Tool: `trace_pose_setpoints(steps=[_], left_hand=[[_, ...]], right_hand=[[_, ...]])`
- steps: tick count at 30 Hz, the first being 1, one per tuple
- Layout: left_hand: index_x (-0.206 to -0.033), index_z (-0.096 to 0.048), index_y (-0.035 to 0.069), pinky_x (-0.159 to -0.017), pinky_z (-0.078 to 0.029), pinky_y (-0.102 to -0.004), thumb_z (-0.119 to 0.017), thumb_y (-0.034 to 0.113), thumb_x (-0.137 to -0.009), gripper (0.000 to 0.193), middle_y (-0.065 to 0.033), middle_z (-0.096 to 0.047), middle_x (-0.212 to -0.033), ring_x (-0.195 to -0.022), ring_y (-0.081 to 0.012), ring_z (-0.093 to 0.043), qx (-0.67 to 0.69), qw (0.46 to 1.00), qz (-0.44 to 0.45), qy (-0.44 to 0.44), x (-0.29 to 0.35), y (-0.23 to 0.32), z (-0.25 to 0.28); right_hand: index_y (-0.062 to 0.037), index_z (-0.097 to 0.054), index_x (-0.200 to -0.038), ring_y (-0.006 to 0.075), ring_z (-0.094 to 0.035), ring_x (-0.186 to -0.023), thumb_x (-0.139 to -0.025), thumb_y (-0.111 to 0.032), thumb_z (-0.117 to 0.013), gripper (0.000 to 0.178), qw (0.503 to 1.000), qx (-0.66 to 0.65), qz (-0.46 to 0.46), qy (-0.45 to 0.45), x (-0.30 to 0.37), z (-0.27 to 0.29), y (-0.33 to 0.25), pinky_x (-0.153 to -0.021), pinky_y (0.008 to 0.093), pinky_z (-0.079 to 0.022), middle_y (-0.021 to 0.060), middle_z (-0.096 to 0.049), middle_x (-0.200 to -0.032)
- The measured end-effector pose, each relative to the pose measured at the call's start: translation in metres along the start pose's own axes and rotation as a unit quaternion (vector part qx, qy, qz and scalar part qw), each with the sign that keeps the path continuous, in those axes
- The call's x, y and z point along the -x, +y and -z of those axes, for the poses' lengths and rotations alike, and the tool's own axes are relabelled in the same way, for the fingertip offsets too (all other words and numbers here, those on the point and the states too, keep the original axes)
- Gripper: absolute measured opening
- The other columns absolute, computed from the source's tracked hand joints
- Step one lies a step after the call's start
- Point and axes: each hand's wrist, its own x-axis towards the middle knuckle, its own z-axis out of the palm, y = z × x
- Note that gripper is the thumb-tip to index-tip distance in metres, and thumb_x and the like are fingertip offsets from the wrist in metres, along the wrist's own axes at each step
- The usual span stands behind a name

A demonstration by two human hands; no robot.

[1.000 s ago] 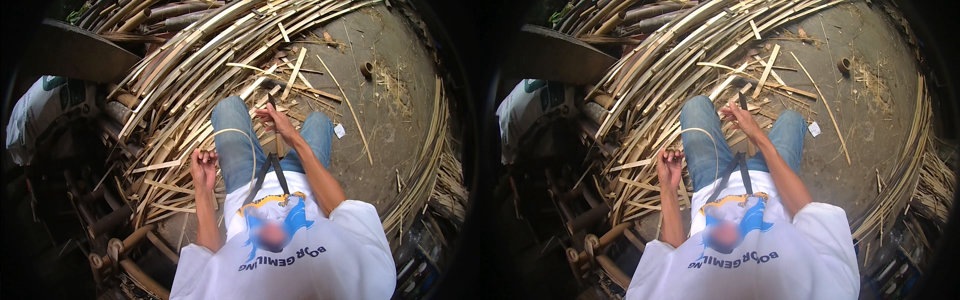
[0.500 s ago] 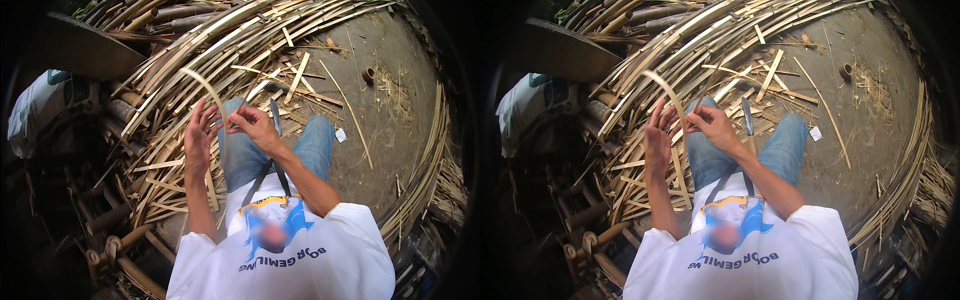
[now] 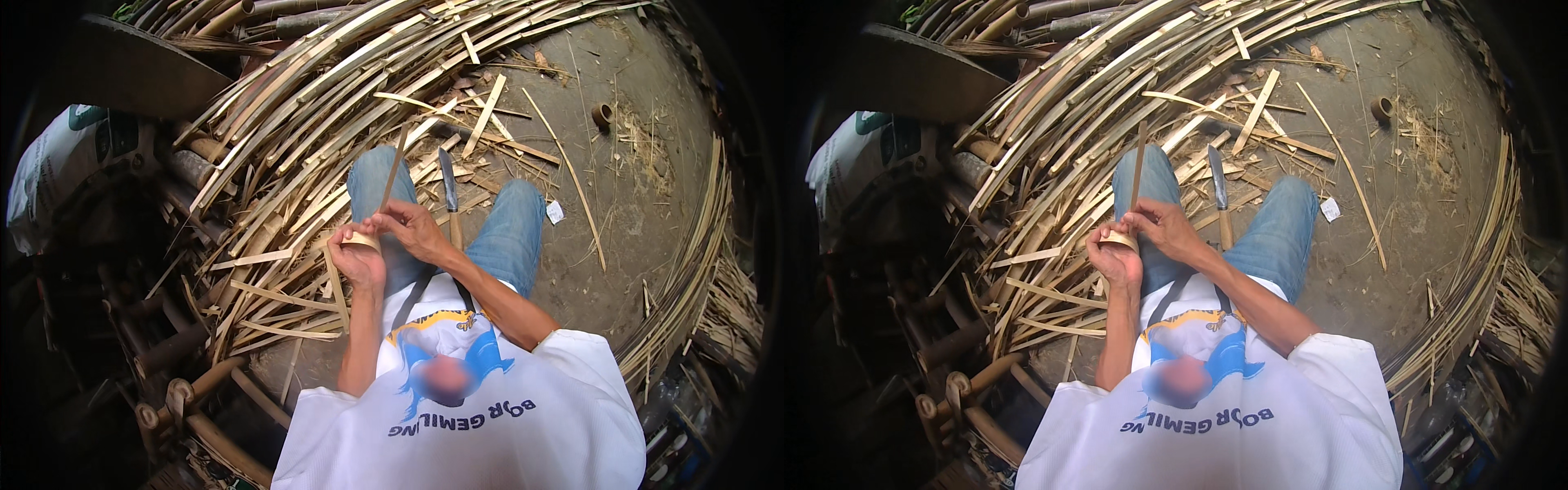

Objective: The person sits on the floor and uses a machete to split bamboo strips into thinner pieces. They repeatedly split the strips, discard offcuts, and gather the finished pieces into a bundle.

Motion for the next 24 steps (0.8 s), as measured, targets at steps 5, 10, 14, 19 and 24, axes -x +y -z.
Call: trace_pose_setpoints(steps=[5,10,14,19,24], left_hand=[[-0.066,-0.04,0.017,-0.045,-0.029,-0.0273,-0.043,0.03,-0.098,0.035,0.0003,-0.036,-0.054,-0.047,-0.0119,-0.032,0.101,0.986,0.001,0.133,-0.007,0.014,0.026],[-0.059,-0.035,0.017,-0.042,-0.027,-0.0263,-0.037,0.026,-0.099,0.041,0.0007,-0.029,-0.048,-0.042,-0.0128,-0.027,0.045,0.976,-0.069,0.203,0.01,0.029,0.062],[-0.06,-0.036,0.018,-0.04,-0.028,-0.0268,-0.038,0.031,-0.1,0.042,0.0019,-0.03,-0.049,-0.041,-0.0126,-0.028,0.083,0.963,-0.094,0.241,0.017,0.037,0.099],[-0.064,-0.04,0.015,-0.049,-0.038,-0.028,-0.044,0.031,-0.101,0.04,-0.0003,-0.035,-0.055,-0.049,-0.0145,-0.036,0.103,0.962,-0.099,0.231,0.024,0.071,0.152],[-0.107,-0.059,0.004,-0.099,-0.05,-0.039,-0.074,0.049,-0.088,0.05,-0.0108,-0.061,-0.092,-0.094,-0.0253,-0.06,0.045,0.98,-0.044,0.187,0.027,0.053,0.052]], right_hand=[[0.0025,-0.064,-0.1,0.016,-0.069,-0.089,-0.101,-0.02,-0.061,0.023,0.997,-0.058,-0.048,-0.032,0.0,0.017,-0.008,-0.086,0.0321,-0.059,0.0072,-0.069,-0.09],[0.0008,-0.063,-0.099,0.0164,-0.07,-0.088,-0.102,-0.023,-0.06,0.024,0.993,-0.06,-0.102,-0.01,0.02,0.04,-0.01,-0.085,0.0313,-0.06,0.0077,-0.067,-0.091],[-0.0012,-0.062,-0.098,0.0178,-0.071,-0.087,-0.102,-0.025,-0.061,0.024,0.99,-0.051,-0.131,0.015,0.034,0.049,-0.008,-0.083,0.0317,-0.061,0.0071,-0.067,-0.091],[-0.003,-0.06,-0.099,0.0181,-0.071,-0.086,-0.102,-0.028,-0.06,0.026,0.988,-0.056,-0.13,0.065,0.04,0.08,-0.016,-0.083,0.0331,-0.061,0.0069,-0.067,-0.089],[-0.006,-0.056,-0.103,0.0198,-0.071,-0.088,-0.105,-0.032,-0.055,0.026,0.988,-0.101,-0.114,0.032,0.027,0.061,-0.02,-0.082,0.0367,-0.061,0.0059,-0.066,-0.091]])
